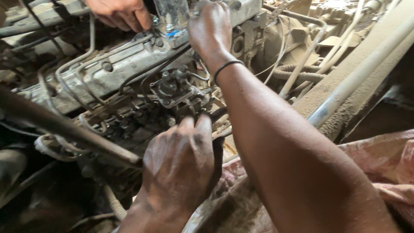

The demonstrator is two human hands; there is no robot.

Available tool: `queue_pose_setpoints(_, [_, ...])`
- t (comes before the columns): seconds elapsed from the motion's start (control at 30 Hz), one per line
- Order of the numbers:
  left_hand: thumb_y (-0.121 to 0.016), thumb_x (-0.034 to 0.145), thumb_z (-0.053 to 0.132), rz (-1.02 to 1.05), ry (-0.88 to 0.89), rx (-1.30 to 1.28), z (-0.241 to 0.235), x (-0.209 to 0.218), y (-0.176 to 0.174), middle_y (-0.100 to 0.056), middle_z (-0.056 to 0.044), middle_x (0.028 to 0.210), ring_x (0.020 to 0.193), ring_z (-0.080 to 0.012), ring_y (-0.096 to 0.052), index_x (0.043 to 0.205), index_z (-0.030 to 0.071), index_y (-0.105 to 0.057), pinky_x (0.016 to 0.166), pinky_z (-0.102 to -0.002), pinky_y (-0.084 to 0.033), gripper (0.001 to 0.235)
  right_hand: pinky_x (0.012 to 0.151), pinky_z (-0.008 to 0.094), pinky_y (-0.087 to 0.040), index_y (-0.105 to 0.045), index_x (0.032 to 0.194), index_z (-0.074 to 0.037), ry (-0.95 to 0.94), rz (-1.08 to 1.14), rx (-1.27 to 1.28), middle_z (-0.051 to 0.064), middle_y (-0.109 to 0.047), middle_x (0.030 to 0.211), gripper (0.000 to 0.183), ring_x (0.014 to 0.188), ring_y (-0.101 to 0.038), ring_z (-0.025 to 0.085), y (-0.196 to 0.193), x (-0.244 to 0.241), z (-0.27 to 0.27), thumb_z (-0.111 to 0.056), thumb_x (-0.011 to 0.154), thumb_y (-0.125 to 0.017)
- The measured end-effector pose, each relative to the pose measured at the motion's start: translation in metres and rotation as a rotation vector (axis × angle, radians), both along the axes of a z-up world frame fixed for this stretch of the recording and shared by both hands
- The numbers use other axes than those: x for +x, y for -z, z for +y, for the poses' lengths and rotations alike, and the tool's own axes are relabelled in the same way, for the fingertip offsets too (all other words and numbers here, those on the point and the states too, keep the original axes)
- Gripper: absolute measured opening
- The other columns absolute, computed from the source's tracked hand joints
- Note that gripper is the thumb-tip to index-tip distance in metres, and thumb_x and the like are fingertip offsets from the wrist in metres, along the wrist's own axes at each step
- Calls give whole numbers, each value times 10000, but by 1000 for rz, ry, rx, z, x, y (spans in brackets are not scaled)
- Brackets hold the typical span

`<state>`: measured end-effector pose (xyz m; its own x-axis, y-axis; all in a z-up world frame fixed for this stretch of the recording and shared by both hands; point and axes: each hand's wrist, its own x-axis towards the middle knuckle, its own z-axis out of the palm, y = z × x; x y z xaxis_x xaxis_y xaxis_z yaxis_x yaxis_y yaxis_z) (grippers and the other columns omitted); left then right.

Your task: The person uses a wrench to tighten bolts on a vehicle engine. The hands manipulate the tool around the engine block, adjusting fasteners in a confined space.

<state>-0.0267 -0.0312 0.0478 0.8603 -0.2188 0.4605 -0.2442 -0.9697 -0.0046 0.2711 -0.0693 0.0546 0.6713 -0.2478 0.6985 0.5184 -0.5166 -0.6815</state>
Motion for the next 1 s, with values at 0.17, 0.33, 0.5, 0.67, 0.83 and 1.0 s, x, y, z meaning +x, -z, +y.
queue_pose_setpoints(0.17, [-518,895,124,56,-54,6,-2,0,1,-676,-213,789,705,-417,-708,893,68,-644,601,-520,-566,138,993,486,-461,-781,971,-68,-4,-127,-23,235,-685,1103,239,1159,-578,411,2,10,-5,-116,768,-665])
queue_pose_setpoints(0.33, [-504,975,128,5,5,11,-5,-5,-1,-689,-206,817,726,-386,-711,1058,22,-640,636,-513,-555,191,1001,461,-484,-767,968,-73,-67,-68,9,200,-703,1119,191,1157,-616,372,9,9,-9,-100,832,-637])
queue_pose_setpoints(0.5, [-546,937,199,249,-141,27,-5,19,-14,-722,-172,810,766,-333,-747,929,80,-674,694,-456,-596,175,979,456,-482,-786,978,-102,-62,-69,10,216,-699,1108,204,1128,-617,376,1,0,-8,-98,820,-656])
queue_pose_setpoints(0.67, [-645,854,261,-22,-220,-71,3,96,-28,-735,-223,925,888,-379,-723,976,55,-708,771,-479,-586,247,943,447,-511,-803,962,-111,-83,-49,49,209,-716,1104,168,1107,-647,366,3,0,-11,-153,843,-693])
queue_pose_setpoints(0.83, [-531,1031,182,-250,-401,-209,25,165,-55,-752,-210,1004,948,-344,-750,949,45,-742,835,-441,-604,265,959,451,-512,-809,953,-104,-80,-138,49,209,-740,1048,170,1072,-663,372,6,12,-9,-143,830,-700])
queue_pose_setpoints(1.0, [-673,853,167,-294,-497,-364,45,203,-64,-743,-191,981,940,-338,-732,917,56,-740,795,-441,-597,144,968,456,-508,-825,937,-126,-45,-170,10,207,-745,1018,205,1066,-657,383,10,20,-5,-109,797,-676])
